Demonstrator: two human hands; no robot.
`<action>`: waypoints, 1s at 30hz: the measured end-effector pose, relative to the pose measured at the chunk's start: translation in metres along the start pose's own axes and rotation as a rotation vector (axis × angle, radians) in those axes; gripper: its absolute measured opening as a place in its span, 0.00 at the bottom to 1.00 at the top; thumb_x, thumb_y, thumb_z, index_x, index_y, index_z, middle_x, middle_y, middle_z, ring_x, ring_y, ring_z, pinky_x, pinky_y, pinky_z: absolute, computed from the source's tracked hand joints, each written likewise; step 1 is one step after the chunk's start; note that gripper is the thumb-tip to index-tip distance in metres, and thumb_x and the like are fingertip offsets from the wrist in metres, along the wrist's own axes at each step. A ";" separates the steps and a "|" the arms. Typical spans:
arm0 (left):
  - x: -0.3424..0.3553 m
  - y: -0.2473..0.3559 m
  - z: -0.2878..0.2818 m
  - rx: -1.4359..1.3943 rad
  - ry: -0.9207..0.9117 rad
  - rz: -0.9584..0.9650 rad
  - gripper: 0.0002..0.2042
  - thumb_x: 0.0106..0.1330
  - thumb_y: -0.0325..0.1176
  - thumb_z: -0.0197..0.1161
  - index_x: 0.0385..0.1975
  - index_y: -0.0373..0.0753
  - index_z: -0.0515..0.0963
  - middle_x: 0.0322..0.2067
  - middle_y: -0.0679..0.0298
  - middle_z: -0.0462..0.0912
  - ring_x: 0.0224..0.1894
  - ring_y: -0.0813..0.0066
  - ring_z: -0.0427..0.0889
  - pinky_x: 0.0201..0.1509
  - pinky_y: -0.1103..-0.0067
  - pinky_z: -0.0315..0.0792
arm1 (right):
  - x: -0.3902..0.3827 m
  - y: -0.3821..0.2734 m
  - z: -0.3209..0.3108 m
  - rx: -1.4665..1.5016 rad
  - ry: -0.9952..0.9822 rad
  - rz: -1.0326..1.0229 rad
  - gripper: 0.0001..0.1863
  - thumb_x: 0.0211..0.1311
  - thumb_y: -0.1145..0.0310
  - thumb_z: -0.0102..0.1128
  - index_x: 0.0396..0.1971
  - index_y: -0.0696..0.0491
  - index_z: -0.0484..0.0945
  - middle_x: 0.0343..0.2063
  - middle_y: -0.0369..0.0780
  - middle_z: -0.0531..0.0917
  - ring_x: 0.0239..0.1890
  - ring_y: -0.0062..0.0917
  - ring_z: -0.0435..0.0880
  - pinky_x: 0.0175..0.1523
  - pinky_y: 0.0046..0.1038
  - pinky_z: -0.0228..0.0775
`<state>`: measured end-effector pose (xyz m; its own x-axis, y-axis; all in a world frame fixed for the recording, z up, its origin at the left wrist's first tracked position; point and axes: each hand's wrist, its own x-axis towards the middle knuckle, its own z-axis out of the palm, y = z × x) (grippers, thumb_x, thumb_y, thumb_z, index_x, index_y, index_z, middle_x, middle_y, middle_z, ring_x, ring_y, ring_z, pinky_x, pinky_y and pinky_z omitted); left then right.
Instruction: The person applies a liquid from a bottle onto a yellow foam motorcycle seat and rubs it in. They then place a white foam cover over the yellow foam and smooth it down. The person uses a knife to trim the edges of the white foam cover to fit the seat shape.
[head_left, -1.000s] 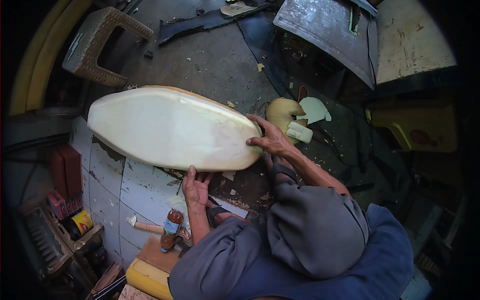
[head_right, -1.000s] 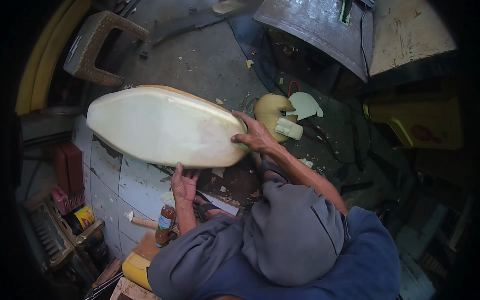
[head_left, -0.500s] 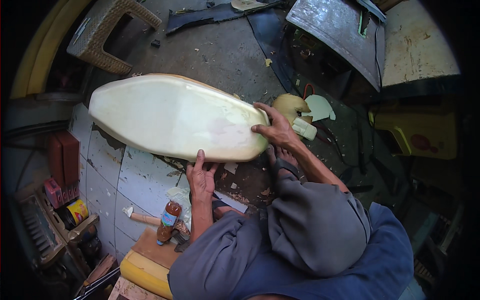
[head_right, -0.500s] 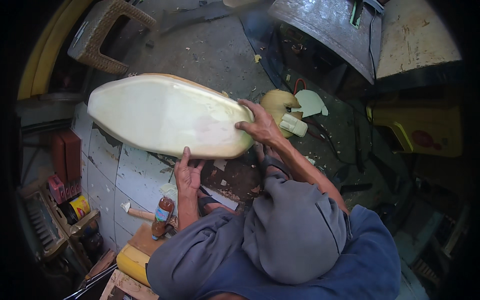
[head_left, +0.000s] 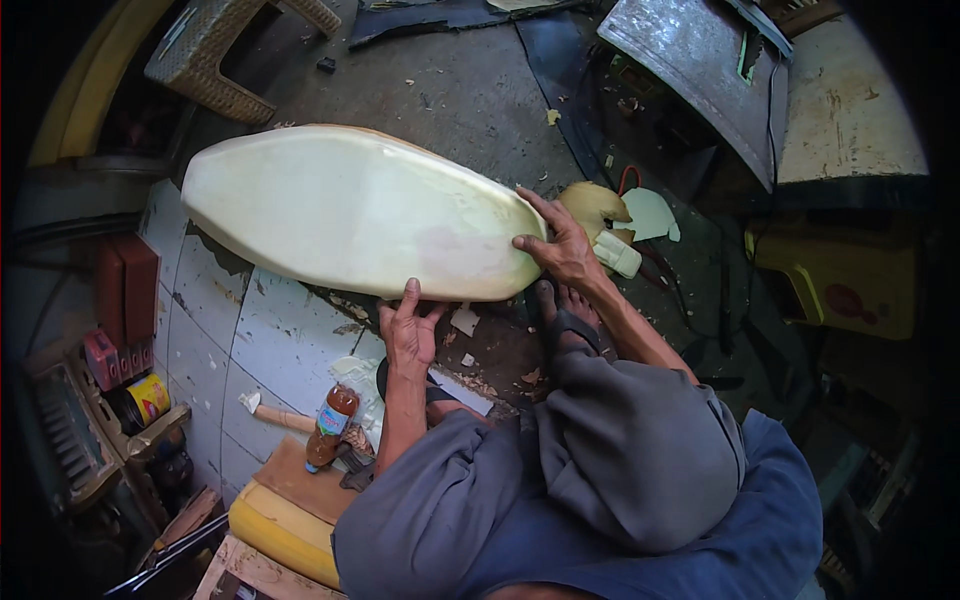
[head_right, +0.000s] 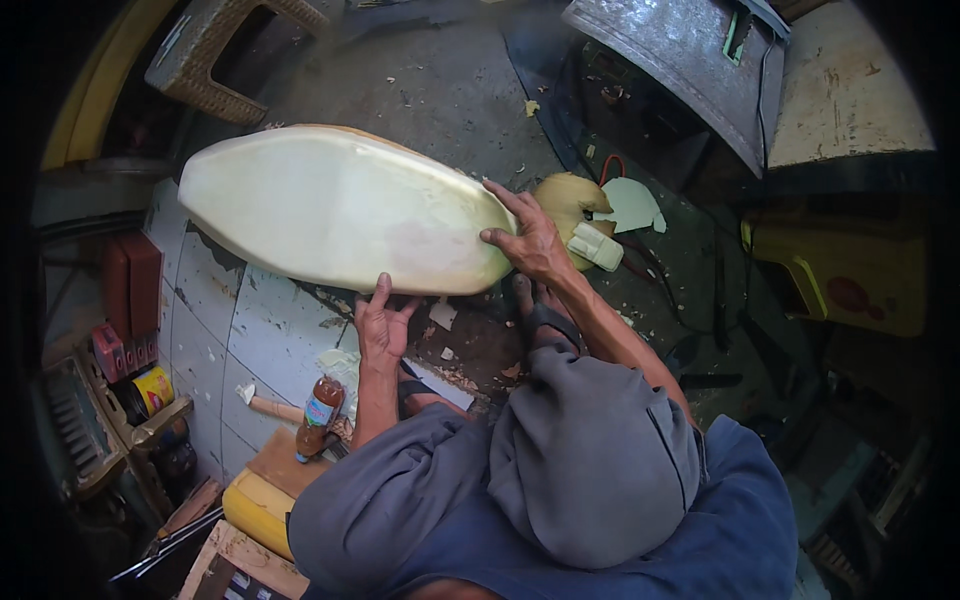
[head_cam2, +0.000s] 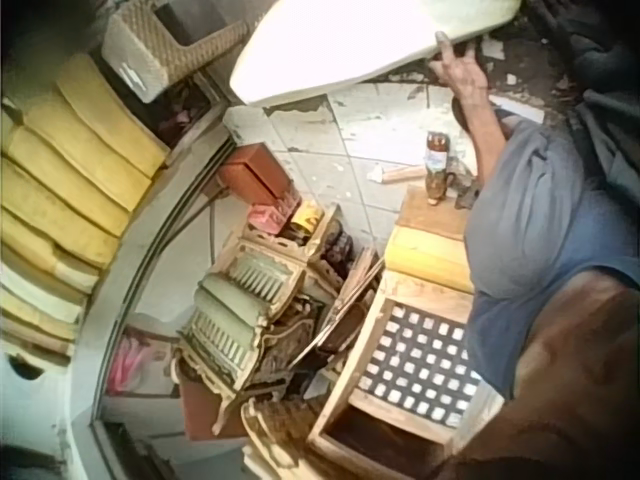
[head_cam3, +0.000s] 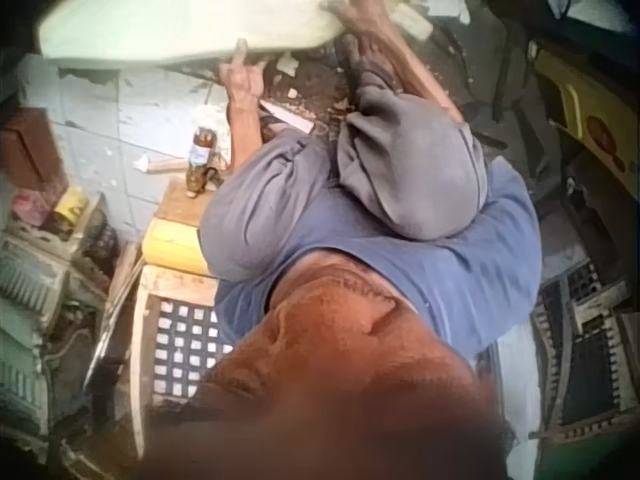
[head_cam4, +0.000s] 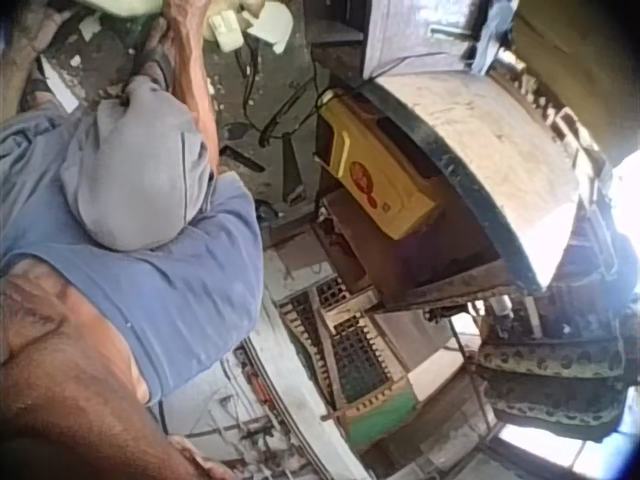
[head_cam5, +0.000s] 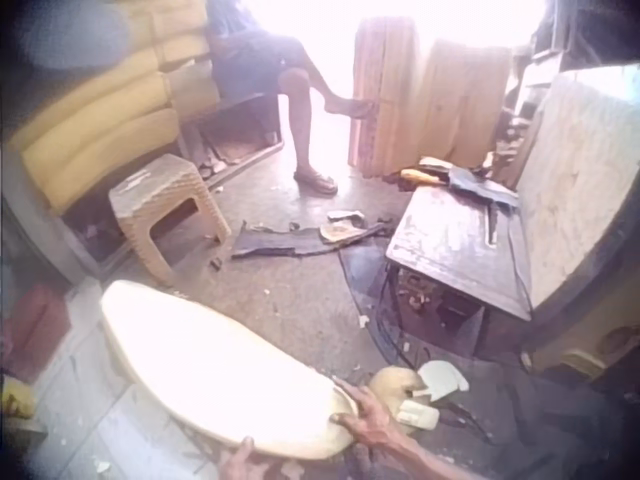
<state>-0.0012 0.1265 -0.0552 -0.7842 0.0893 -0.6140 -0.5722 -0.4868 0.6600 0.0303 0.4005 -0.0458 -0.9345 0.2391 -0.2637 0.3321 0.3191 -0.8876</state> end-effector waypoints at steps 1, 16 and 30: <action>0.000 0.000 0.000 -0.002 -0.005 0.000 0.32 0.67 0.29 0.71 0.67 0.39 0.59 0.63 0.53 0.70 0.65 0.53 0.73 0.61 0.41 0.76 | 0.000 0.000 0.000 0.000 0.006 0.000 0.41 0.55 0.64 0.73 0.72 0.41 0.70 0.48 0.45 0.78 0.55 0.38 0.78 0.63 0.36 0.69; 0.012 -0.004 -0.001 0.371 0.263 0.049 0.47 0.58 0.33 0.80 0.70 0.36 0.50 0.63 0.47 0.67 0.64 0.50 0.71 0.62 0.37 0.66 | -0.003 -0.004 0.004 -0.146 0.108 -0.015 0.43 0.55 0.63 0.74 0.72 0.49 0.67 0.52 0.50 0.79 0.57 0.43 0.78 0.64 0.38 0.69; 0.043 -0.009 0.097 1.889 -0.649 1.101 0.32 0.73 0.48 0.60 0.75 0.50 0.63 0.77 0.53 0.55 0.79 0.43 0.47 0.79 0.46 0.41 | -0.005 0.024 0.018 -0.035 0.241 -0.056 0.41 0.55 0.60 0.74 0.66 0.60 0.67 0.51 0.57 0.74 0.56 0.53 0.75 0.63 0.45 0.68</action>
<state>-0.0535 0.2193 -0.0453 -0.5742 0.8158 0.0684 0.7927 0.5331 0.2958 0.0405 0.3903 -0.0730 -0.8954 0.4307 -0.1132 0.2891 0.3688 -0.8834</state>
